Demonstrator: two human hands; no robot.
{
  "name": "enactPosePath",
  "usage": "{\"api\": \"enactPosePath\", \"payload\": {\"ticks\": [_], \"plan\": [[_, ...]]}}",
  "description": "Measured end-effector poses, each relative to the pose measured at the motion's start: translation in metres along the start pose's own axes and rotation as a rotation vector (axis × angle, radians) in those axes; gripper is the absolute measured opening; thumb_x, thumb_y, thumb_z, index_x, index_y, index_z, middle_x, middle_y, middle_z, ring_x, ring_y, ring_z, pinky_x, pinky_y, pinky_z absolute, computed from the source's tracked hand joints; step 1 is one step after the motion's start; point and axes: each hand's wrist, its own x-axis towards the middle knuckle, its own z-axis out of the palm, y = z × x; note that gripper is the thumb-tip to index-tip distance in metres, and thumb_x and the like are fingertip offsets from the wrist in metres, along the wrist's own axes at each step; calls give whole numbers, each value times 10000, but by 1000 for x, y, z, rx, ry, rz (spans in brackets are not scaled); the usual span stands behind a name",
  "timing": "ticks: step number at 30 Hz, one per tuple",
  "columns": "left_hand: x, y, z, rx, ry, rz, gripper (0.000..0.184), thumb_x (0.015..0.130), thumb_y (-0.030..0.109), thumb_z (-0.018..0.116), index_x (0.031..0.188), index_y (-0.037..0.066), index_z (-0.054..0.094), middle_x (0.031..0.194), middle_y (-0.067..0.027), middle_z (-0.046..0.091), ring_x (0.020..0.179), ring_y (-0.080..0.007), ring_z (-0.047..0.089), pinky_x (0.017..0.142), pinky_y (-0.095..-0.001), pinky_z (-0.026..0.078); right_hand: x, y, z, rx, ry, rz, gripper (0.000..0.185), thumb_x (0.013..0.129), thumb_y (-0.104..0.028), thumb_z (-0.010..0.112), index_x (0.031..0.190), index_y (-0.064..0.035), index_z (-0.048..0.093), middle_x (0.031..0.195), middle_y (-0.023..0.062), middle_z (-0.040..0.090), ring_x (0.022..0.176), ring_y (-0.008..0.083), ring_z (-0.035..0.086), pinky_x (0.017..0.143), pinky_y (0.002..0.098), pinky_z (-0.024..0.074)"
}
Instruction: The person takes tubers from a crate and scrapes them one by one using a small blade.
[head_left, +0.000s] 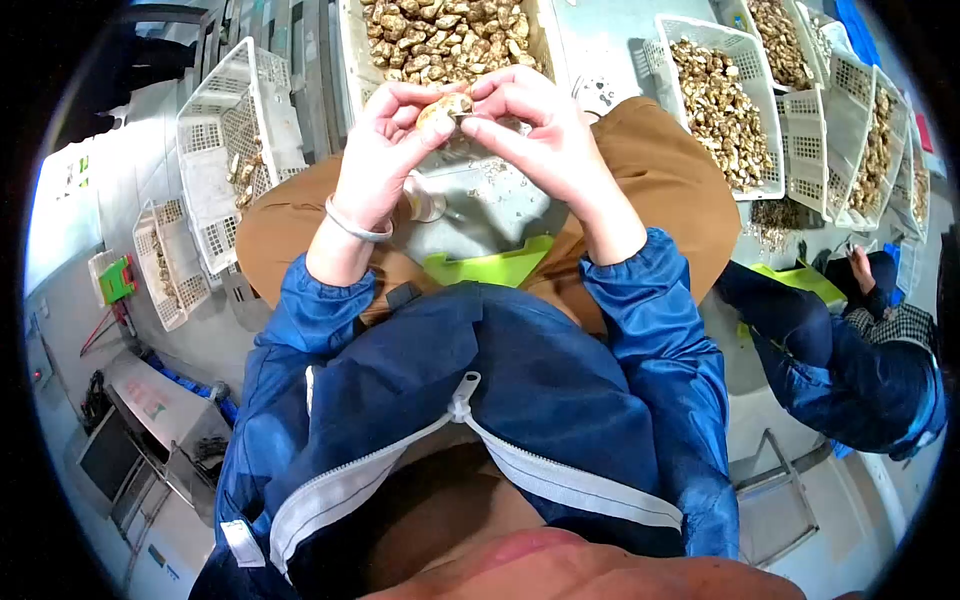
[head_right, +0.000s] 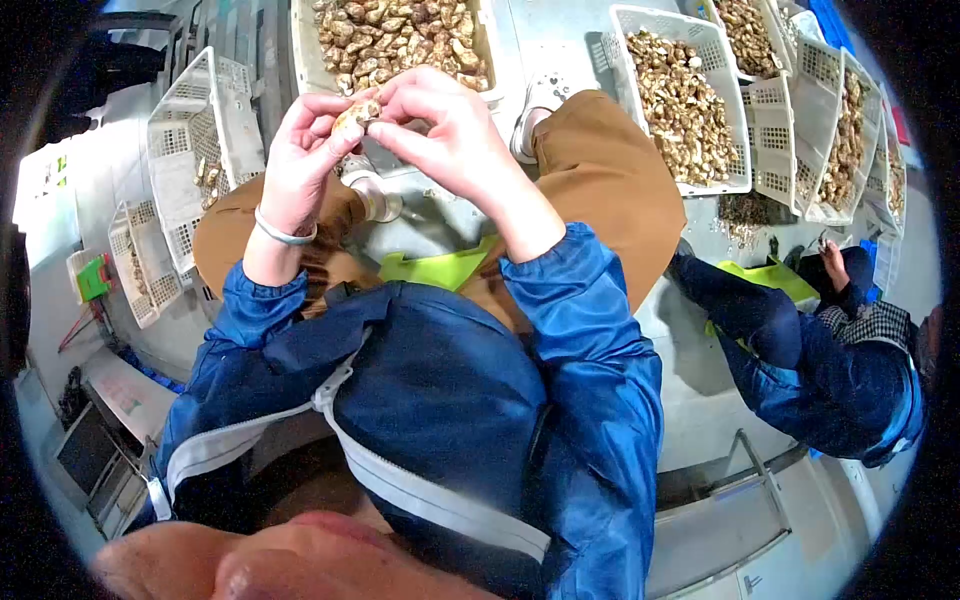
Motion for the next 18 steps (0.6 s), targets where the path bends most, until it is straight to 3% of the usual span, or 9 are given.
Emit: {"api": "enactPosePath", "payload": {"ticks": [3, 6, 8, 12, 13, 15, 16, 18], "plan": [[0, 3, -2, -7, -45, -32, 305, 876, 21, 698, 1149, 28, 563, 1156, -130, 668, 1040, -153, 629, 904, -274, 517, 2, -6, -13, 353, -36, 289, 114, 874, -112, 730, 906, -6, 700, 1030, 34, 674, 868, 90, 616, 776, 241, 516], [1, 3, -1, 2, -76, -3, 318, 867, -4, 699, 1145, 26, 549, 1249, -154, 630, 1096, -161, 615, 953, -288, 507, 2, -7, -15, 379, -41, 366, 101, 871, -105, 731, 897, -12, 703, 1052, 37, 668, 876, 93, 619, 775, 240, 521], [0, 1, -3, 76, -74, 38, 316, 870, -8, 694, 1146, 24, 542, 1274, -157, 614, 1103, -156, 608, 957, -289, 506, 1, 4, -8, 24, -87, 20, 97, 860, -104, 742, 896, -22, 705, 1090, 47, 660, 887, 106, 629, 779, 252, 531], [-1, 4, -4, 75, -154, 40, 299, 880, -24, 672, 1140, 23, 533, 1277, -153, 609, 1113, -146, 596, 964, -289, 499, 3, 0, -18, 383, -76, 395, 100, 855, -115, 746, 882, -30, 703, 1012, 34, 645, 894, 114, 629, 775, 258, 520], [-1, 5, -3, 105, -146, 41, 295, 881, -34, 665, 1134, 19, 521, 1287, -171, 597, 1131, -167, 592, 981, -299, 488, 3, -4, -19, 332, -65, 469, 115, 860, -133, 742, 887, -29, 703, 989, 37, 654, 883, 109, 630, 777, 254, 516], [-3, 5, 0, 166, -127, 39, 289, 884, -52, 650, 1123, 11, 499, 1306, -207, 574, 1167, -208, 584, 1015, -318, 467, 1, 6, -12, 234, -77, 267, 128, 863, -143, 738, 901, -25, 705, 962, 37, 671, 869, 106, 632, 773, 255, 517], [-3, 4, -1, 238, -124, 93, 301, 880, -43, 658, 1135, 16, 507, 1292, -179, 589, 1154, -191, 588, 1003, -309, 470, 2, 6, -7, 188, -82, 168, 135, 865, -148, 735, 908, -23, 706, 948, 37, 680, 861, 104, 633, 770, 255, 518], [-3, -1, -3, 384, -120, 195, 326, 871, -24, 672, 1158, 26, 524, 1264, -122, 617, 1128, -157, 595, 979, -292, 476, 0, -3, -9, 192, -99, 337, 137, 860, -142, 739, 932, -28, 710, 920, 22, 685, 841, 102, 630, 775, 251, 515]]}}
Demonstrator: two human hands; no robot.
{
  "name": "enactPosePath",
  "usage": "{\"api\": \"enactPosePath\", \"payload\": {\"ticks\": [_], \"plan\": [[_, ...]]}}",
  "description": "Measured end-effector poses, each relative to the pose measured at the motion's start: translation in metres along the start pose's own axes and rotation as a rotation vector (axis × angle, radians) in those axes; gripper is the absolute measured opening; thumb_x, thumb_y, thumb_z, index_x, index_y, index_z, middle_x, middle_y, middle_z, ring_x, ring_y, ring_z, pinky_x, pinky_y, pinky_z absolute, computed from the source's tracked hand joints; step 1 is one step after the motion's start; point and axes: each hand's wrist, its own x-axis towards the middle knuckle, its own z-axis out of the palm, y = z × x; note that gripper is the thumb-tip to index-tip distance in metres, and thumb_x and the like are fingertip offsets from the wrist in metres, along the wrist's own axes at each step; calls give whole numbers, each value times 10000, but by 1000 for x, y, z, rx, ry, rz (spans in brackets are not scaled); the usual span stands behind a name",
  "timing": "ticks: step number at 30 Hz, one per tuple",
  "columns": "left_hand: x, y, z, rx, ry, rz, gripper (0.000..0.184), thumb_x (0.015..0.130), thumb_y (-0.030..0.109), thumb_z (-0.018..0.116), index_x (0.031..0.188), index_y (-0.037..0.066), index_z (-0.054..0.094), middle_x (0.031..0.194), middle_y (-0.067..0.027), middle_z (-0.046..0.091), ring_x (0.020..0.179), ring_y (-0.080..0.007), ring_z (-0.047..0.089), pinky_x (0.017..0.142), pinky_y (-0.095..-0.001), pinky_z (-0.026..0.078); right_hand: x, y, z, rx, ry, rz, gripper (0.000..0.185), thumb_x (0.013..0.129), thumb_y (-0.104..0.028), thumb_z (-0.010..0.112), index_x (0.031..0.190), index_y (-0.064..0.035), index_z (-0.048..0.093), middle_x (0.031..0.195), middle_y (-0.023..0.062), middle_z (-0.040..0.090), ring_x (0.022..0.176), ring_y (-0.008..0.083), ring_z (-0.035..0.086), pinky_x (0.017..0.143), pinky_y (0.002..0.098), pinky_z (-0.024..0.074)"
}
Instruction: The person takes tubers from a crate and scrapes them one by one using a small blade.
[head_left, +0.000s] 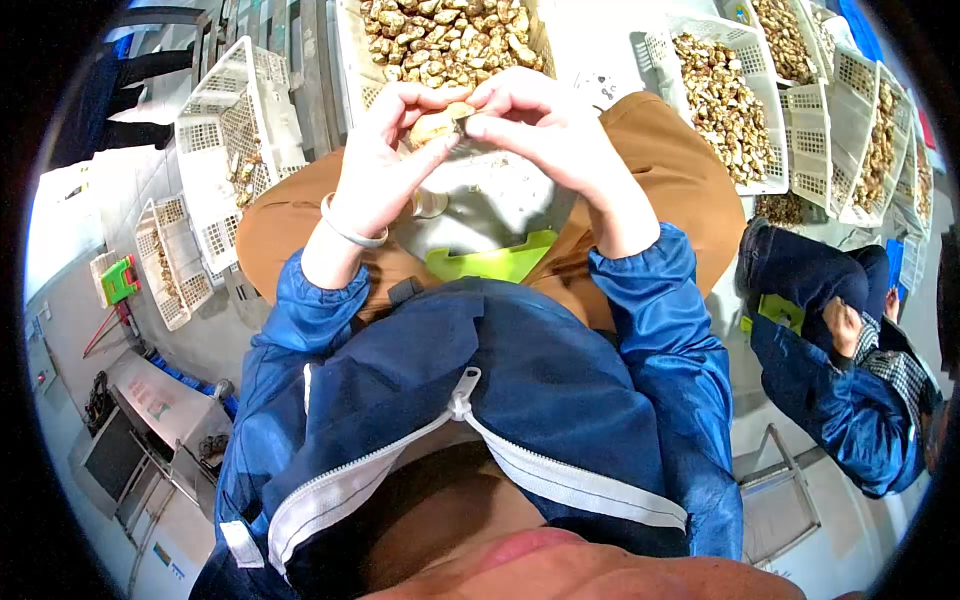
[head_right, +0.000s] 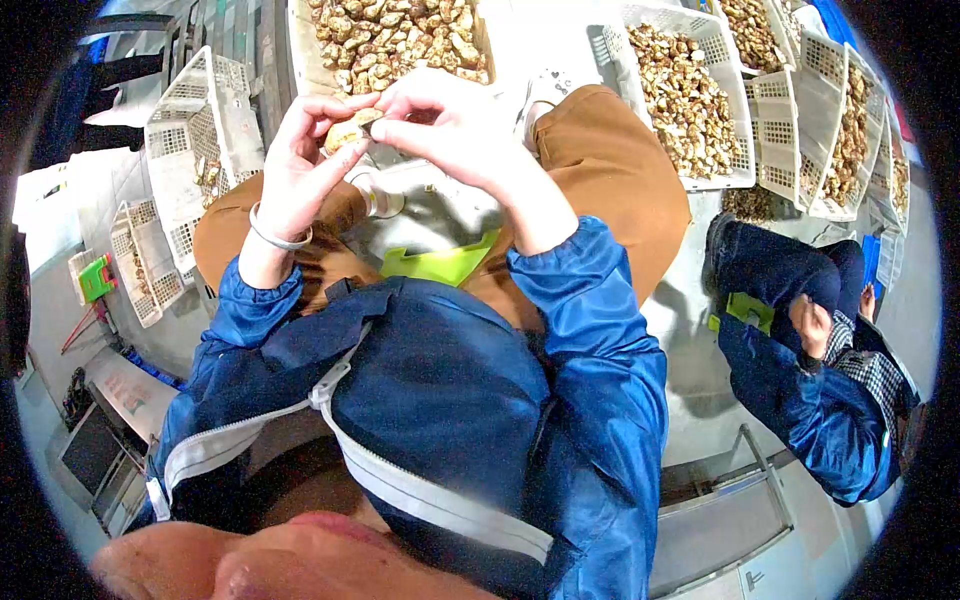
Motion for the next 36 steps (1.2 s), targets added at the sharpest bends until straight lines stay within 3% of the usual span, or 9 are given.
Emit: {"api": "enactPosePath", "payload": {"ticks": [3, 6, 9, 13, 24, 25, 31, 34, 36], "plan": [[1, 6, 2, -128, -23, -19, 330, 867, -19, 671, 1163, 21, 531, 1259, -115, 621, 1147, -164, 590, 991, -303, 468, 5, 10, -13, 231, -49, 103, 119, 866, -138, 737, 922, -37, 708, 932, 10, 678, 835, 97, 623, 784, 245, 507], [1, 6, -2, 154, -46, 22, 346, 878, -71, 635, 1169, 1, 463, 1295, -212, 578, 1239, -240, 548, 1049, -343, 438, 2, 3, 0, 222, -1, -3, 123, 873, -141, 729, 909, -25, 706, 882, 7, 677, 834, 97, 621, 783, 247, 506], [-2, 14, -1, 216, -76, -6, 378, 876, -82, 625, 1200, -2, 448, 1285, -207, 583, 1248, -248, 545, 1054, -343, 432, 2, 5, -2, 143, 7, 74, 120, 873, -138, 725, 897, -21, 709, 891, 23, 691, 847, 101, 632, 792, 244, 513], [-2, 7, -1, 11, -72, 37, 464, 871, -81, 630, 1278, 7, 425, 1332, -213, 559, 1248, -235, 541, 1049, -329, 434, 2, 5, -10, 264, 12, 167, 143, 874, -132, 719, 910, 4, 696, 879, 74, 702, 796, 134, 673, 768, 262, 545], [-8, 5, -9, -321, -8, -387, 557, 880, 59, 675, 1382, 17, 436, 1254, -133, 617, 1170, -195, 587, 946, -301, 496, 2, 2, -5, 324, 42, 112, 129, 888, -128, 710, 913, -8, 670, 905, 93, 708, 819, 149, 685, 813, 282, 543], [-7, 7, -7, -411, -14, -311, 556, 875, 51, 685, 1373, 15, 440, 1274, -149, 609, 1150, -191, 598, 939, -303, 501, 1, 2, -4, 381, 49, 124, 126, 889, -126, 708, 914, -8, 671, 904, 93, 710, 817, 146, 683, 812, 281, 540], [-3, 8, -2, -323, 80, -201, 516, 864, -46, 663, 1338, 1, 465, 1273, -146, 607, 1174, -183, 584, 987, -279, 477, 1, 0, 3, 113, 74, -10, 129, 881, -126, 705, 877, -7, 656, 995, 73, 685, 898, 154, 648, 828, 276, 513], [-4, 5, 1, -226, 100, -190, 506, 865, -43, 663, 1330, -3, 468, 1275, -146, 601, 1187, -184, 575, 1004, -288, 468, 3, 6, 7, -318, 64, -379, 121, 859, -116, 713, 853, -12, 651, 1030, 74, 662, 949, 169, 628, 828, 289, 503], [-3, 1, 4, -221, 94, -163, 497, 870, -41, 660, 1328, -4, 470, 1277, -143, 598, 1196, -184, 570, 1011, -291, 464, 2, 3, 8, -339, 72, -403, 111, 845, -105, 723, 845, -16, 657, 1025, 82, 655, 955, 177, 625, 822, 301, 499]]}}
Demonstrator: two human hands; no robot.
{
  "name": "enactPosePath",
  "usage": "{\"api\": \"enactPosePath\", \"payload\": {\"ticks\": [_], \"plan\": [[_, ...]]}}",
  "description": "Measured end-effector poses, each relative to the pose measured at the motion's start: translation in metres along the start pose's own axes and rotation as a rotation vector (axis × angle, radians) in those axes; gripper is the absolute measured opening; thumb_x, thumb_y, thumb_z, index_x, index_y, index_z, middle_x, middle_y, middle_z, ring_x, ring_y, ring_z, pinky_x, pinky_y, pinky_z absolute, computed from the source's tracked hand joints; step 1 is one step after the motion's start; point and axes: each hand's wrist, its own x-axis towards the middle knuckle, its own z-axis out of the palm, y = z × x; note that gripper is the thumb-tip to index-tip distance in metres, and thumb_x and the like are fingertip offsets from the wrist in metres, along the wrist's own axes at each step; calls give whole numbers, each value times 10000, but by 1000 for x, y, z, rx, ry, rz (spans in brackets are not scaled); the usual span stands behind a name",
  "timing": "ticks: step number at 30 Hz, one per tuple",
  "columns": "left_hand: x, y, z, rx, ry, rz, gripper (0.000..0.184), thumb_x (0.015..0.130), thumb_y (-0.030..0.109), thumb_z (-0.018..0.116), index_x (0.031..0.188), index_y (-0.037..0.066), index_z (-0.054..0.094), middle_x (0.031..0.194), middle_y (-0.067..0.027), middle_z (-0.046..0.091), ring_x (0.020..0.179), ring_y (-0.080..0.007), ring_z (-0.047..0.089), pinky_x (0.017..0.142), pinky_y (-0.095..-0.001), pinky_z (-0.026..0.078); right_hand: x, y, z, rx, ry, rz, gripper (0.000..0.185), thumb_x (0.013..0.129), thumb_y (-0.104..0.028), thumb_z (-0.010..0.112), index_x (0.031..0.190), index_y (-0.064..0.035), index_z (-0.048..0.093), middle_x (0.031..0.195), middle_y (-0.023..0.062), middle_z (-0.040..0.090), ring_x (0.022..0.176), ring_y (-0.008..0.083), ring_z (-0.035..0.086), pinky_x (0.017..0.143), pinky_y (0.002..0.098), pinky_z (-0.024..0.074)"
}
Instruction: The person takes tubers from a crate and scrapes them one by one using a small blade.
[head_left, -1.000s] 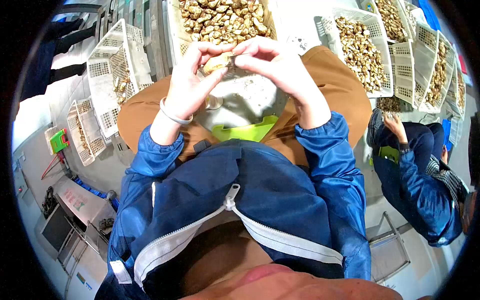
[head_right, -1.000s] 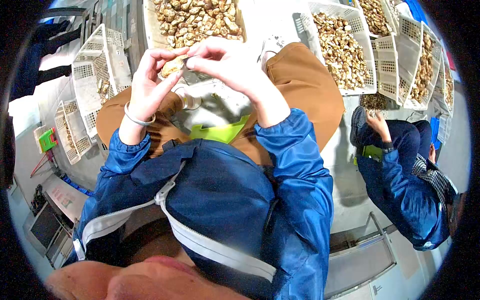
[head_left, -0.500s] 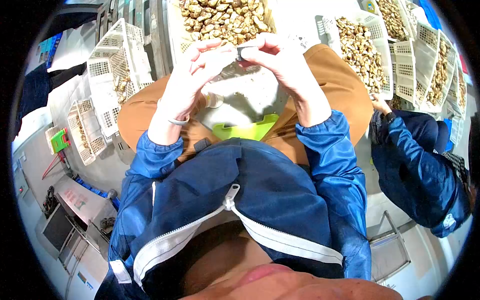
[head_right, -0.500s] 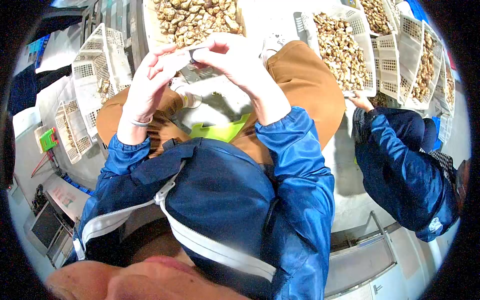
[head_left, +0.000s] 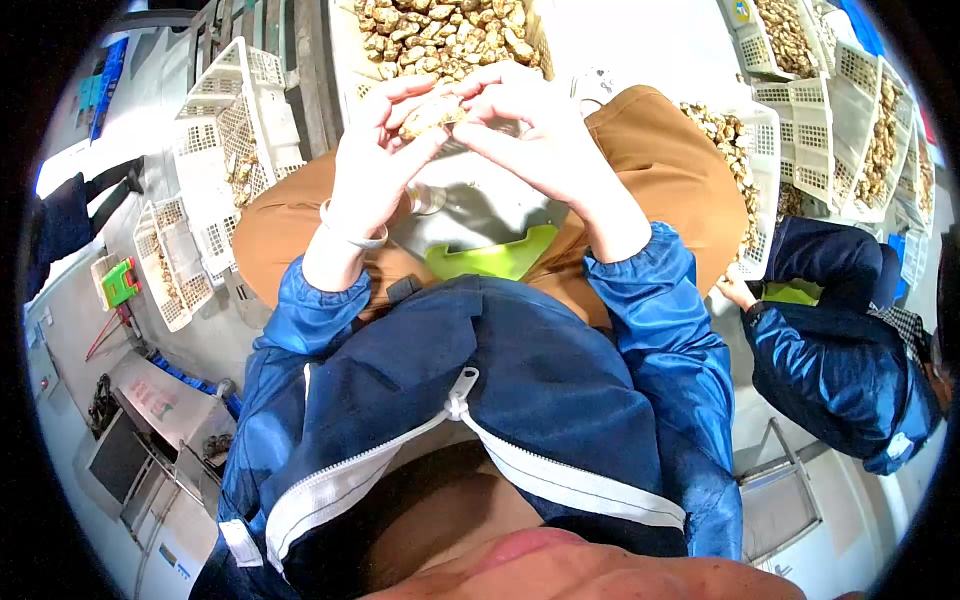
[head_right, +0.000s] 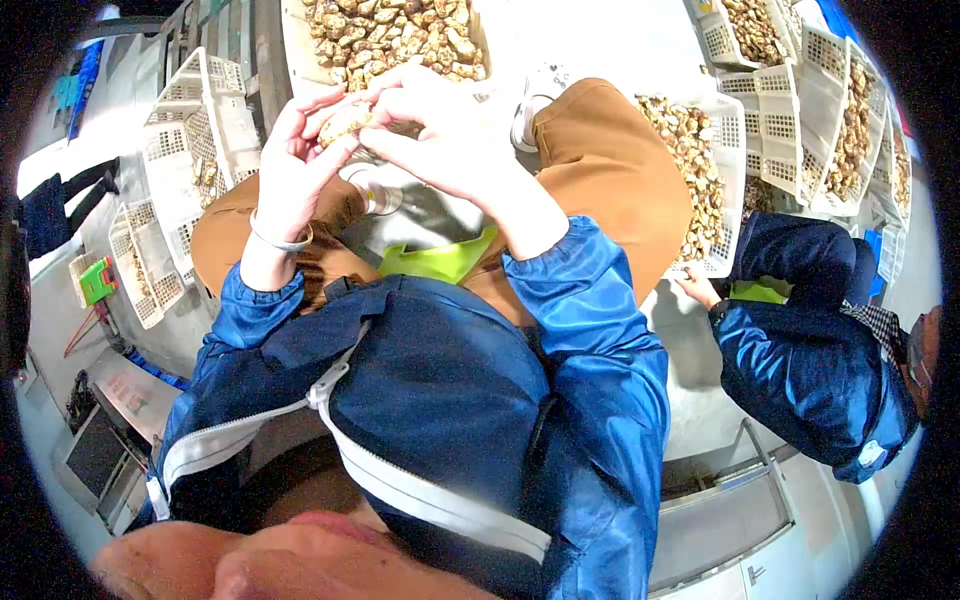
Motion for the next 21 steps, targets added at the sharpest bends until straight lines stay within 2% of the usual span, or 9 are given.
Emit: {"api": "enactPosePath", "payload": {"ticks": [2, 8, 9, 10, 12, 14, 15, 19, 21], "plan": [[3, -2, 1, 33, -25, 34, 494, 874, -43, 659, 1329, -3, 471, 1284, -128, 585, 1212, -189, 560, 1020, -299, 459, 0, 4, -1, -7, -1, -44, 115, 850, -107, 724, 861, -11, 662, 1018, 71, 659, 942, 156, 625, 802, 285, 499], [1, -5, -1, 56, -99, 74, 501, 871, -65, 656, 1331, -9, 463, 1301, -154, 579, 1231, -195, 550, 1022, -304, 463, -2, 5, -13, 436, -19, 439, 100, 869, -110, 723, 894, -16, 698, 988, 32, 662, 896, 93, 613, 770, 222, 503], [0, -5, -3, 150, -72, 69, 505, 866, -61, 658, 1332, -5, 472, 1295, -143, 581, 1223, -191, 556, 1022, -305, 462, -3, 3, -8, 377, -19, 435, 82, 873, -102, 720, 890, -24, 704, 994, 36, 667, 878, 94, 618, 778, 223, 510], [0, -3, -3, 236, -74, 100, 509, 866, -60, 657, 1337, -6, 470, 1293, -141, 581, 1216, -192, 561, 1024, -306, 461, -2, 7, -5, 281, -32, 198, 83, 873, -97, 720, 909, -25, 705, 1005, 39, 676, 869, 87, 625, 770, 232, 518], [-1, 1, -4, 412, -79, 153, 518, 865, -57, 654, 1345, -9, 466, 1290, -137, 582, 1202, -196, 572, 1027, -309, 458, -3, 6, -5, 80, -109, 199, 84, 869, -90, 722, 924, -29, 711, 1011, 51, 681, 877, 94, 636, 772, 243, 527], [-3, -1, -4, 392, -79, 175, 488, 856, -37, 637, 1324, 4, 504, 1270, -120, 603, 1185, -200, 588, 1025, -317, 455, 0, 4, -7, 537, -27, 390, 93, 857, -94, 735, 924, -33, 718, 1005, 55, 678, 888, 103, 641, 767, 241, 525], [-4, 0, -5, 371, -76, 163, 477, 857, -40, 633, 1316, 6, 513, 1273, -119, 602, 1185, -203, 589, 1025, -319, 458, 1, -2, -17, 362, -59, 601, 113, 846, -96, 751, 930, -28, 719, 1033, 60, 678, 895, 106, 642, 768, 237, 522], [2, 1, -7, 600, -123, 346, 485, 868, -67, 621, 1329, -14, 484, 1282, -144, 585, 1207, -229, 585, 1044, -342, 462, -2, 3, -7, 346, -81, 377, 142, 853, -151, 751, 959, -59, 725, 963, 38, 703, 872, 102, 646, 748, 243, 522], [-1, 3, -11, 727, -180, 352, 530, 871, -68, 628, 1365, -25, 440, 1288, -161, 574, 1215, -242, 580, 1056, -354, 458, 0, -6, -12, 398, -82, 513, 142, 855, -163, 750, 958, -68, 727, 975, 42, 703, 884, 103, 644, 755, 248, 521]]}}
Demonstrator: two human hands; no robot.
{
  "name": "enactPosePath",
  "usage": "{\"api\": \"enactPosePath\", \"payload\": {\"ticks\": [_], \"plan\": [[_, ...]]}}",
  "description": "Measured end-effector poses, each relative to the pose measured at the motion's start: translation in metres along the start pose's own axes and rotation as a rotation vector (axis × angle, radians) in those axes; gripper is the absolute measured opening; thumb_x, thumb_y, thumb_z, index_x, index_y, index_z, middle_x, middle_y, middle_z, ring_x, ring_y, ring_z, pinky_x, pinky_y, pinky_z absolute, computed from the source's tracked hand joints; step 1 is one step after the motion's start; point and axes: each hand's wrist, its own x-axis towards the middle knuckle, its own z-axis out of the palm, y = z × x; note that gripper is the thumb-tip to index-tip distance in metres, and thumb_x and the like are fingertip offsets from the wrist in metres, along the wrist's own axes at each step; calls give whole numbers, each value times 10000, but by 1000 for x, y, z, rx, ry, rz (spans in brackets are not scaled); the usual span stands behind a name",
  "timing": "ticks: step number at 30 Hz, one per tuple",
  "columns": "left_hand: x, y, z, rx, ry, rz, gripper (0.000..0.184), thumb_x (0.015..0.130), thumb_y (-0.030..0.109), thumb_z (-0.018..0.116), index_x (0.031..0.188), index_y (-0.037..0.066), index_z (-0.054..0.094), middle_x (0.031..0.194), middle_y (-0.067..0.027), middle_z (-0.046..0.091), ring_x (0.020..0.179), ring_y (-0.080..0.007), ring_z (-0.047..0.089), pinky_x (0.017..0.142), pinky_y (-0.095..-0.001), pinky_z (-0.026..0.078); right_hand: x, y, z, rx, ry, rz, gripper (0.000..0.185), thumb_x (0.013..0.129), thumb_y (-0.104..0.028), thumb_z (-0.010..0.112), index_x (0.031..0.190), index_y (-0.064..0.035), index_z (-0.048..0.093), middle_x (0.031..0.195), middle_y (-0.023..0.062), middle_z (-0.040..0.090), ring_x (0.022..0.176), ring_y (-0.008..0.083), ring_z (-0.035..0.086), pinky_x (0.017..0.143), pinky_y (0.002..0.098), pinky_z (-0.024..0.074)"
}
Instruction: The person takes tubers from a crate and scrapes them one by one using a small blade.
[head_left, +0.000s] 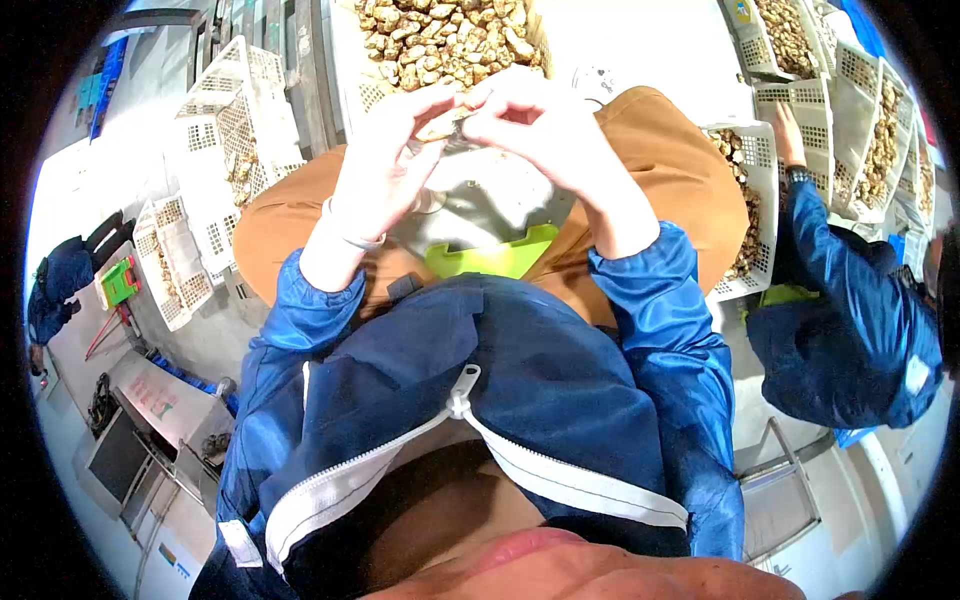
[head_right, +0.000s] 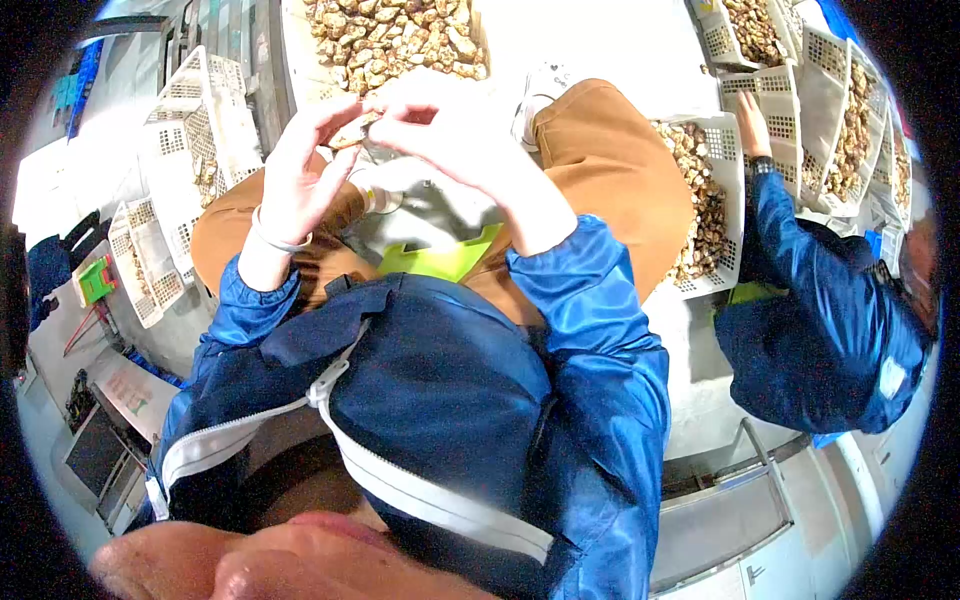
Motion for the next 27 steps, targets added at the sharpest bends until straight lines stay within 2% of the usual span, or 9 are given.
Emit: {"api": "enactPosePath", "payload": {"ticks": [3, 6, 8, 13, 16, 19, 20, 23, 27], "plan": [[-4, 0, 3, -212, 60, -36, 540, 869, -63, 637, 1370, -21, 439, 1292, -163, 571, 1219, -248, 576, 1056, -365, 457, 6, 12, -11, 127, -18, 42, 132, 856, -152, 750, 948, -61, 723, 1053, 62, 694, 928, 104, 635, 795, 254, 514], [-1, 4, 1, -112, 86, -41, 533, 866, -48, 651, 1357, -21, 447, 1305, -171, 566, 1225, -244, 571, 1056, -374, 454, 0, 7, -3, 217, -36, -53, 94, 860, -111, 741, 919, -46, 709, 1034, 39, 682, 896, 103, 627, 798, 245, 506], [-1, -4, 3, -116, 68, -3, 542, 859, -47, 659, 1358, -18, 449, 1308, -169, 563, 1239, -236, 558, 1054, -361, 448, 5, 17, 0, 133, -36, -147, 89, 859, -101, 741, 910, -38, 703, 1039, 28, 667, 875, 97, 621, 776, 236, 504], [1, 0, 4, -479, 58, -229, 523, 839, 0, 693, 1331, 8, 516, 1253, -113, 601, 1162, -184, 573, 1013, -301, 449, 2, 10, -1, 9, -39, -237, 90, 870, -108, 732, 907, -34, 697, 1063, 25, 645, 843, 81, 609, 718, 227, 509], [1, 10, -4, -583, -12, -433, 450, 854, 56, 717, 1277, 8, 573, 1205, -75, 612, 1103, -157, 570, 975, -283, 454, 1, 10, -1, 4, -50, -202, 88, 872, -107, 726, 907, -33, 695, 1055, 31, 654, 848, 80, 611, 732, 227, 515], [0, 9, 0, -511, 37, -325, 446, 849, 64, 723, 1268, 11, 579, 1192, -83, 618, 1111, -162, 580, 975, -294, 462, -1, 3, -2, -6, 3, -22, 83, 868, -96, 721, 913, -31, 695, 1026, 37, 667, 856, 89, 619, 749, 229, 519], [0, 6, 1, -464, 41, -292, 448, 844, 64, 724, 1266, 12, 580, 1189, -86, 619, 1114, -165, 582, 976, -298, 464, 0, 5, -1, 51, -47, -162, 93, 872, -93, 717, 933, -26, 696, 1018, 37, 679, 869, 95, 625, 766, 233, 519], [-3, -1, 1, -369, 29, -241, 453, 839, 50, 725, 1266, 7, 578, 1194, -89, 622, 1130, -169, 583, 991, -304, 457, 5, 11, -1, -371, -48, -488, 111, 884, -99, 714, 964, -24, 695, 1043, 24, 684, 886, 91, 627, 778, 233, 517], [-2, 4, -2, -366, -17, -275, 463, 840, 11, 712, 1279, -13, 566, 1233, -97, 613, 1156, -176, 576, 1021, -306, 442, 4, 9, -3, 87, -26, -83, 80, 869, -97, 722, 893, -26, 695, 1038, 34, 683, 829, 100, 630, 743, 229, 510]]}}
